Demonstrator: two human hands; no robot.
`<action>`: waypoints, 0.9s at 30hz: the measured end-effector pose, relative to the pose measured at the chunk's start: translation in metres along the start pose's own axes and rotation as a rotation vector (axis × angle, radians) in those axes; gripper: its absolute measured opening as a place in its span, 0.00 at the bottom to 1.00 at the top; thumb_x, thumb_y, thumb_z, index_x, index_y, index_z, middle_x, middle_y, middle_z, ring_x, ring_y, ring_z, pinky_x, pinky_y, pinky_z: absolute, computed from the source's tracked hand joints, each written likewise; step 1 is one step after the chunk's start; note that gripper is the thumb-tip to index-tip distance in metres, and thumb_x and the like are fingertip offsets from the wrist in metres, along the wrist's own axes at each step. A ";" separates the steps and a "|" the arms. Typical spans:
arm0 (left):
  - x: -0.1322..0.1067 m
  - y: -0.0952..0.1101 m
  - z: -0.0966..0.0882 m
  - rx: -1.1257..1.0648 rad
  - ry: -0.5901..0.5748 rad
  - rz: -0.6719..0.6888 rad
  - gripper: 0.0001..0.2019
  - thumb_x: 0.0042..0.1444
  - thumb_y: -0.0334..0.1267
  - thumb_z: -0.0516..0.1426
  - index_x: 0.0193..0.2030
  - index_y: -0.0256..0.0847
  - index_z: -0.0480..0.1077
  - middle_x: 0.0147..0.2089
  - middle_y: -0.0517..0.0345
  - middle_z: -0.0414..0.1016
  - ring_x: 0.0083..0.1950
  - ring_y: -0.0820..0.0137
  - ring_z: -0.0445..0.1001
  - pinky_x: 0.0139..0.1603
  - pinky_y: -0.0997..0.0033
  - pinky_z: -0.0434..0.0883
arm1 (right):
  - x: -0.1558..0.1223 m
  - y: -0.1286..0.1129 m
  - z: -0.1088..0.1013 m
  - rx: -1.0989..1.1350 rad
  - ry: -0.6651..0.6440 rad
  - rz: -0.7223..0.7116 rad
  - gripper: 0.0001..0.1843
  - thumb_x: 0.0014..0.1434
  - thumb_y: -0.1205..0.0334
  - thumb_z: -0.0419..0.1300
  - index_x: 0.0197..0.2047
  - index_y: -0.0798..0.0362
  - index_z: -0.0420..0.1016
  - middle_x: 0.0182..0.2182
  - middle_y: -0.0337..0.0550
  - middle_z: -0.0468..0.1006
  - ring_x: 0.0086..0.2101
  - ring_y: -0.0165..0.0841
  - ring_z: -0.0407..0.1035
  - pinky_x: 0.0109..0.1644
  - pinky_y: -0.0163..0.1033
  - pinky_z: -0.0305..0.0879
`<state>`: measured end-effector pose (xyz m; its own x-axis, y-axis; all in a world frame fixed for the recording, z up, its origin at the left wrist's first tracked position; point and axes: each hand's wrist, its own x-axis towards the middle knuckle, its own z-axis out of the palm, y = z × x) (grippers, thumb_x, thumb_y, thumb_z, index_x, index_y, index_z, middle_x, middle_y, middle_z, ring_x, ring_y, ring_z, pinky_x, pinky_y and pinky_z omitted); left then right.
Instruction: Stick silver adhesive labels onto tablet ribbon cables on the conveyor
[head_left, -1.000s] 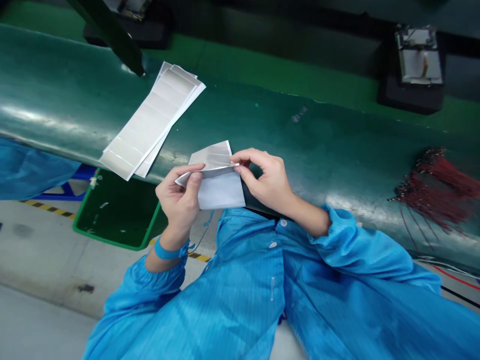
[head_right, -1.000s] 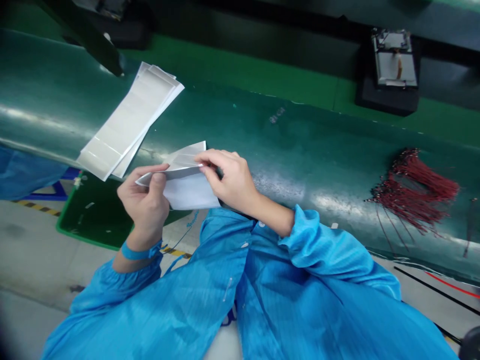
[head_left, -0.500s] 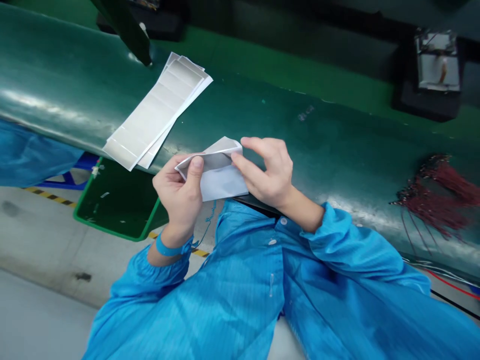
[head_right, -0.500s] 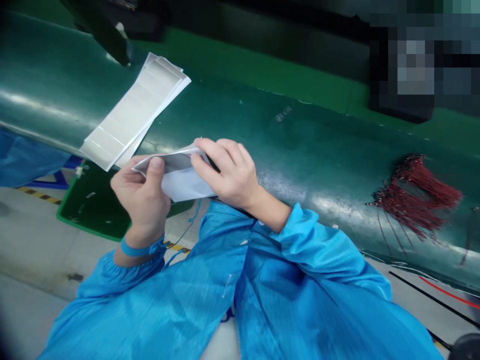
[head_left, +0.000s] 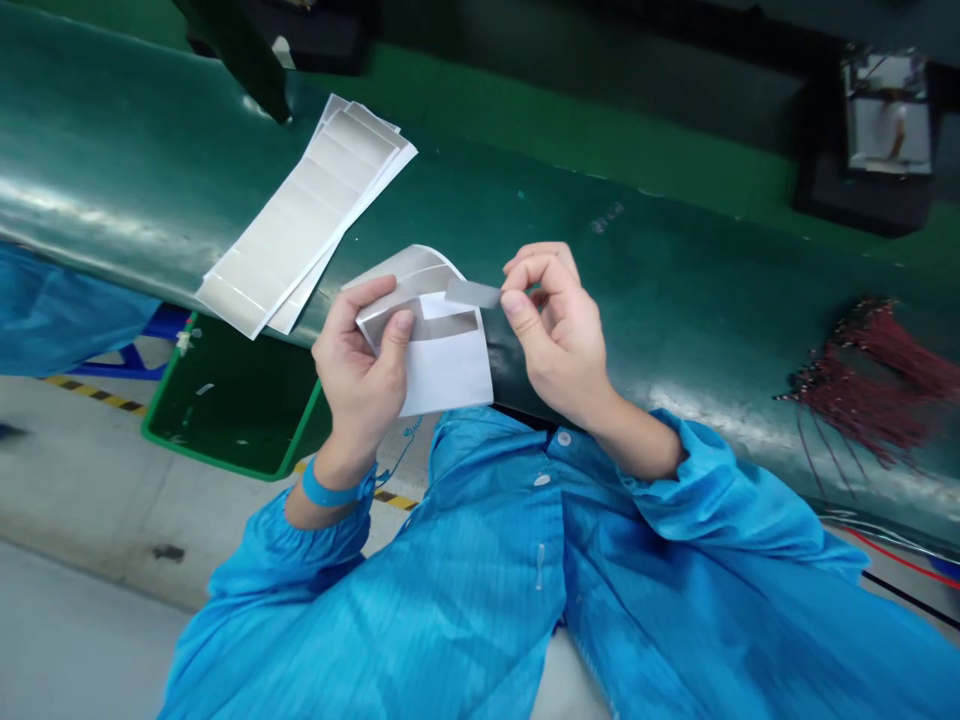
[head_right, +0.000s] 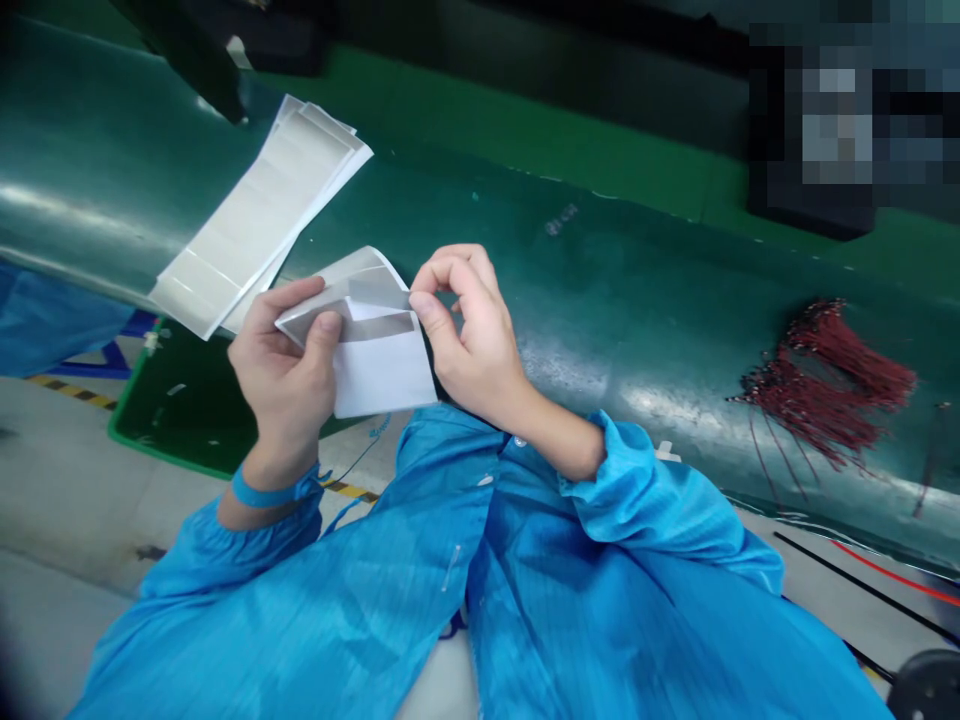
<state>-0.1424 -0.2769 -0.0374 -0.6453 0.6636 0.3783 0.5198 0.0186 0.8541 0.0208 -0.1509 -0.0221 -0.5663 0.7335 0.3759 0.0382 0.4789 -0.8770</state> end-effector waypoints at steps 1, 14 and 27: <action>0.003 0.000 -0.004 0.012 -0.008 0.028 0.19 0.67 0.54 0.67 0.56 0.45 0.79 0.54 0.51 0.81 0.56 0.60 0.81 0.59 0.58 0.79 | 0.001 -0.001 -0.004 -0.004 0.006 0.022 0.11 0.76 0.52 0.54 0.44 0.48 0.71 0.48 0.47 0.72 0.52 0.38 0.70 0.51 0.46 0.75; 0.100 -0.134 -0.036 0.219 0.015 -0.412 0.54 0.30 0.34 0.84 0.65 0.39 0.66 0.40 0.64 0.74 0.37 0.70 0.72 0.56 0.59 0.73 | -0.006 0.020 -0.034 0.029 0.013 0.098 0.08 0.68 0.58 0.63 0.49 0.48 0.77 0.50 0.44 0.71 0.44 0.33 0.70 0.46 0.41 0.71; 0.271 -0.057 -0.052 0.791 -0.429 -0.025 0.25 0.58 0.54 0.72 0.50 0.33 0.80 0.48 0.57 0.79 0.57 0.56 0.78 0.72 0.30 0.64 | -0.014 0.082 -0.070 -0.162 0.159 0.131 0.04 0.67 0.63 0.62 0.38 0.49 0.76 0.43 0.45 0.72 0.45 0.37 0.72 0.44 0.43 0.71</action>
<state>-0.3760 -0.1368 0.0354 -0.4799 0.8751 0.0619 0.8439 0.4412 0.3054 0.0893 -0.0885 -0.0784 -0.4117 0.8547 0.3163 0.2411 0.4369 -0.8666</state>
